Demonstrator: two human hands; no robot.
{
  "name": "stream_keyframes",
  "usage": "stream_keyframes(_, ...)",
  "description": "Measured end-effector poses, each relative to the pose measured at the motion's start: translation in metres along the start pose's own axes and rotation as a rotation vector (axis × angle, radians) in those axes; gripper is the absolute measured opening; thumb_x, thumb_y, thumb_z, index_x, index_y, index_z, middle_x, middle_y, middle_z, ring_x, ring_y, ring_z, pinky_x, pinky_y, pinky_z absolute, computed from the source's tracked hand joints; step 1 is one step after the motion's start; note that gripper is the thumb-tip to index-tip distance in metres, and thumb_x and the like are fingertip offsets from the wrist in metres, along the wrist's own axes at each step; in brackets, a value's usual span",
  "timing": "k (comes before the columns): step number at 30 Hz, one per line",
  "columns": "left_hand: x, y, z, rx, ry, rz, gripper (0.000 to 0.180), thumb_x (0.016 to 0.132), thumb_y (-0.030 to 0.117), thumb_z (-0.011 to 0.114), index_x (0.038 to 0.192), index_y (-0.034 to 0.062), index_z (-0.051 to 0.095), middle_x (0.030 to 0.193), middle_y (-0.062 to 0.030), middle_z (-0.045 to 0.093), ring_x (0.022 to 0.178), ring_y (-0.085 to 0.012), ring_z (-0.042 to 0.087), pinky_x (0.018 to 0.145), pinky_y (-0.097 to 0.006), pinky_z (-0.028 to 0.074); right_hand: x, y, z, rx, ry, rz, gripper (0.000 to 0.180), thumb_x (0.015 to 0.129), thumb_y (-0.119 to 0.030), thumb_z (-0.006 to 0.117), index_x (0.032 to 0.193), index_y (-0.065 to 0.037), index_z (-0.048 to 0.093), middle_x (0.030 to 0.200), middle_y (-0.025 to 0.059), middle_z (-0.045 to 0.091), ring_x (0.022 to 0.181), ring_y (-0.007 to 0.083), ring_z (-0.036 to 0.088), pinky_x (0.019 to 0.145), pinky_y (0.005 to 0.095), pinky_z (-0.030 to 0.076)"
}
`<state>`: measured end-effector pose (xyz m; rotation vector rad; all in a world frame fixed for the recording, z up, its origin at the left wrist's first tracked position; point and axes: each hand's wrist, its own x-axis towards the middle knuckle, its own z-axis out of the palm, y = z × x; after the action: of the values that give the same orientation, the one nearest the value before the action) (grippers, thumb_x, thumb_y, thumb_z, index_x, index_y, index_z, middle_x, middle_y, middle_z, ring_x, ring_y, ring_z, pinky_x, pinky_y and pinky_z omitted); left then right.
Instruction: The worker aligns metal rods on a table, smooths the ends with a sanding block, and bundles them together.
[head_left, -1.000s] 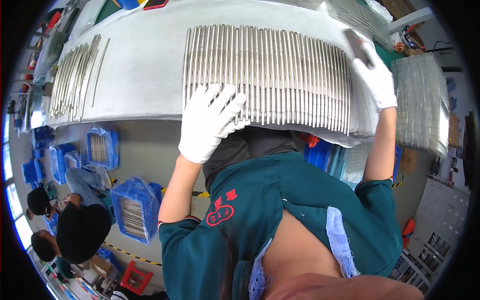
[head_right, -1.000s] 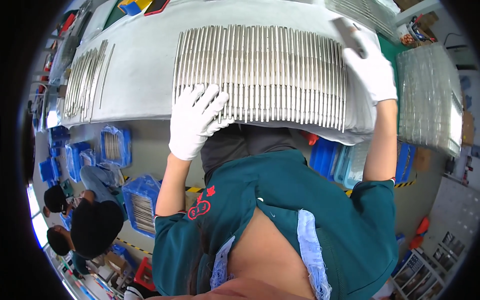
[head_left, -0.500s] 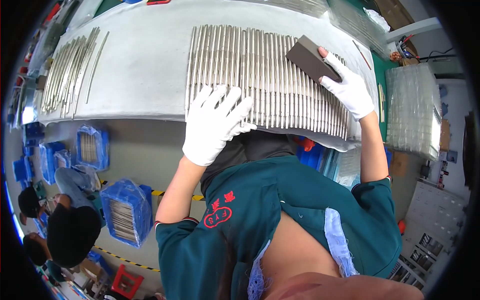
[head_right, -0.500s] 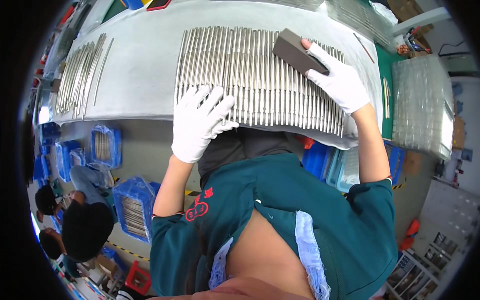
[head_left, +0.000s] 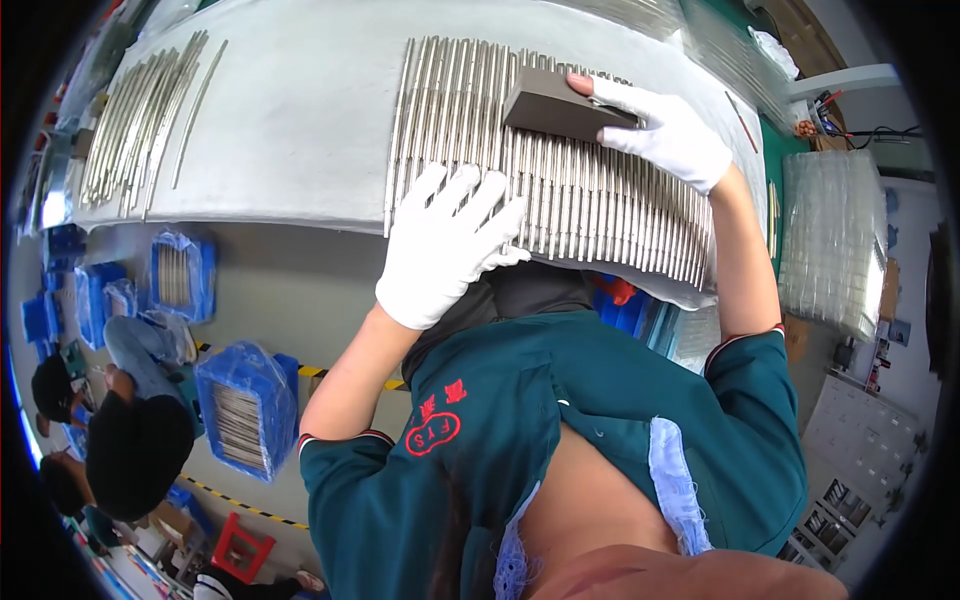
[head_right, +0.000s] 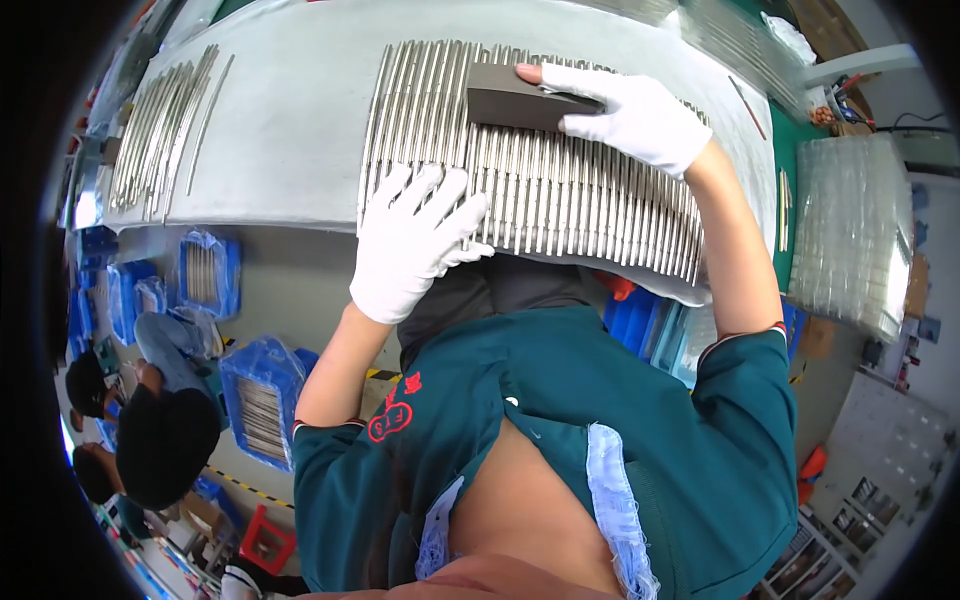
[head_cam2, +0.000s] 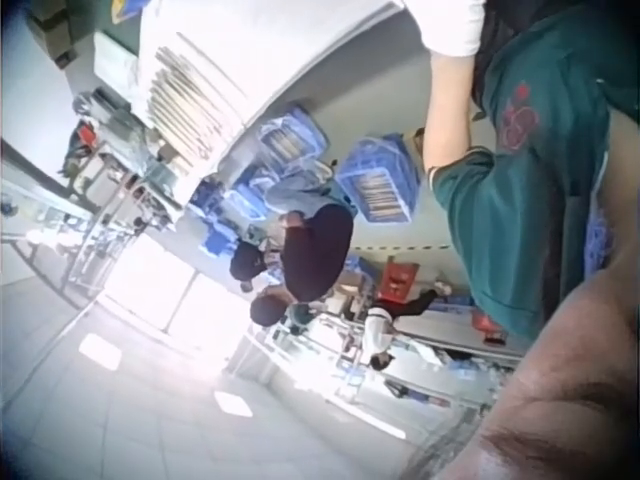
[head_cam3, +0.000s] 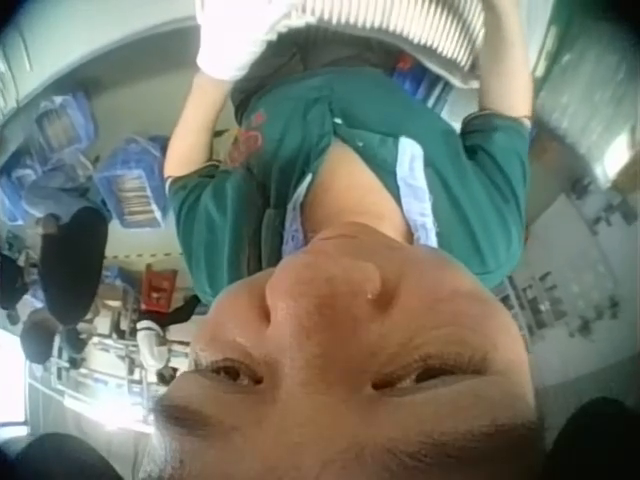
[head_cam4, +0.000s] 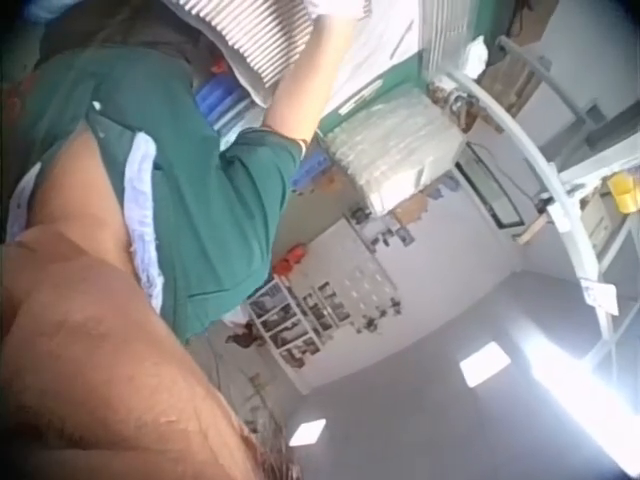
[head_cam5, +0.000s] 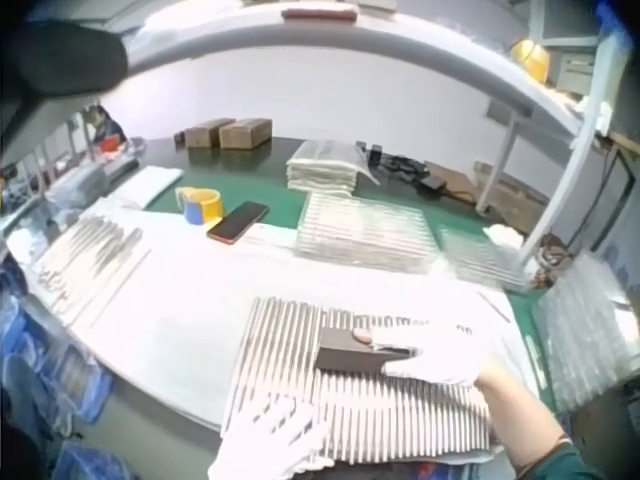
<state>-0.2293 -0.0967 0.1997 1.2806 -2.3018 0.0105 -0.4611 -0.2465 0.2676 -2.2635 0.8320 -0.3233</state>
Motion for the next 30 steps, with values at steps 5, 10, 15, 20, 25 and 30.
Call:
stream_keyframes(5, 0.003, 0.0, -0.002, 0.017, -0.009, 0.009, 0.048, 0.069, 0.037, 0.067, 0.11, 0.0133, 0.06, 0.113, -0.0076, 0.057, 0.107, -0.026, 0.051, 0.096, -0.045, 0.035, 0.018, -0.011, 0.011, -0.084, -0.022, 0.0, 0.051, 0.083, -0.011, 0.062, 0.132, -0.019, 0.05, 0.127, 0.006, 0.056, 0.112, 0.0209, 0.056, 0.097, 0.0288, 0.041)
stream_keyframes(10, 0.0, -0.002, -0.001, 0.038, -0.007, 0.006, 0.051, 0.067, 0.036, 0.069, 0.112, 0.014, 0.061, 0.113, -0.0075, 0.058, 0.107, -0.0257, 0.052, 0.096, -0.046, 0.035, -0.04, 0.008, -0.016, -0.132, 0.099, 0.069, 0.056, 0.083, -0.018, 0.063, 0.135, -0.014, 0.045, 0.124, 0.007, 0.058, 0.11, 0.0202, 0.057, 0.097, 0.0279, 0.041)
stream_keyframes(15, -0.001, -0.001, -0.002, 0.052, -0.003, -0.009, 0.051, 0.069, 0.042, 0.069, 0.111, 0.0139, 0.061, 0.115, -0.0086, 0.058, 0.108, -0.0275, 0.052, 0.098, -0.046, 0.035, -0.118, 0.038, -0.045, 0.024, 0.688, 0.312, 0.058, 0.084, -0.013, 0.064, 0.138, -0.012, 0.042, 0.132, 0.0059, 0.05, 0.116, 0.0155, 0.049, 0.099, 0.0267, 0.037)
stream_keyframes(20, 0.006, -0.004, -0.008, -0.014, -0.018, 0.013, 0.059, 0.068, 0.052, 0.066, 0.109, 0.0106, 0.063, 0.113, -0.0106, 0.059, 0.106, -0.0291, 0.054, 0.096, -0.045, 0.036, -0.186, 0.08, -0.066, 0.031, 0.751, 0.569, 0.061, 0.082, -0.013, 0.066, 0.139, -0.014, 0.042, 0.129, 0.0051, 0.052, 0.113, 0.0134, 0.05, 0.097, 0.0263, 0.038)
stream_keyframes(25, 0.013, -0.004, -0.01, 0.052, -0.085, -0.01, 0.064, 0.067, 0.051, 0.065, 0.112, 0.0062, 0.061, 0.111, -0.0122, 0.061, 0.103, -0.0294, 0.055, 0.094, -0.042, 0.039, -0.209, 0.096, -0.069, -0.582, 0.535, 0.905, 0.064, 0.082, -0.037, 0.061, 0.136, -0.009, 0.043, 0.132, 0.02, 0.047, 0.121, 0.0308, 0.048, 0.101, 0.0332, 0.037)
stream_keyframes(30, 0.013, -0.001, -0.011, 0.142, -0.143, -0.005, 0.063, 0.068, 0.048, 0.066, 0.113, 0.0044, 0.059, 0.113, -0.0138, 0.06, 0.104, -0.0313, 0.054, 0.093, -0.042, 0.039, -0.204, 0.08, -0.055, -0.925, 0.639, 0.545, 0.061, 0.079, -0.036, 0.063, 0.129, -0.004, 0.047, 0.132, 0.0189, 0.047, 0.119, 0.0337, 0.046, 0.1, 0.0368, 0.038)
